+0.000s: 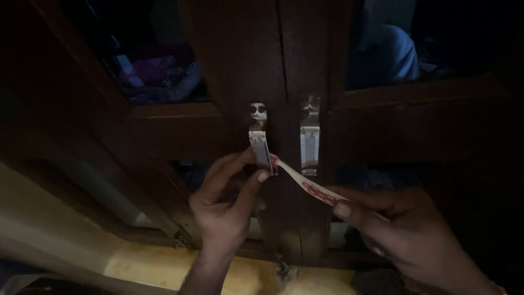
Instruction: The person scrubs a metal door latch with a toothbrush dipped in water from a bucket, then wipes the latch and surrounding frame with a cloth. The person repeatedly dips the cloth in the bucket and wrings it out while continuing to wipe the latch area.
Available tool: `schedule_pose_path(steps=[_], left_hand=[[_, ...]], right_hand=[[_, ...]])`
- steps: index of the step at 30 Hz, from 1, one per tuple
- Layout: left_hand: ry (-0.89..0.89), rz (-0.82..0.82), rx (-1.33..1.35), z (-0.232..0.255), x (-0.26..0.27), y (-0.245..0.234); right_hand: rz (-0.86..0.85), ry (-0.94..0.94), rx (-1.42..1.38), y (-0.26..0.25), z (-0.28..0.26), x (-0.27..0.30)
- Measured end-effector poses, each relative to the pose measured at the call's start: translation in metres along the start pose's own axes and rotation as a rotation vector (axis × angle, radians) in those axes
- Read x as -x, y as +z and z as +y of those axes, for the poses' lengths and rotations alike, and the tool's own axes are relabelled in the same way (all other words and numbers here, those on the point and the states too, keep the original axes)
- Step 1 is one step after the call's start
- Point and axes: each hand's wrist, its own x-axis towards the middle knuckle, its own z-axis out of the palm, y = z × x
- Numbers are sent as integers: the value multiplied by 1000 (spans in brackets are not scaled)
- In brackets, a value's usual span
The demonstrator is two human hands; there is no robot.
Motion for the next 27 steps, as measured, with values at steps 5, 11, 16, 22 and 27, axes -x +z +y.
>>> schedule_pose_path(steps=[5,11,16,22,27], left_hand=[[-14,-15,47,9,-13,-2],[-110,51,116,13,-30,-2],[-71,40,116,15,-30,-2],[-49,18,3,21,-24,-3],[-22,-45,144,22,-14,2]], right_hand=[[27,-46,-34,-2,-2,-3],[-52,-125,-358,0,2,-7],[-387,-177,-814,-1,2,-3],[-535,-221,-1048,-9,-4,12],[-818,-243,-973,-23,-12,12]])
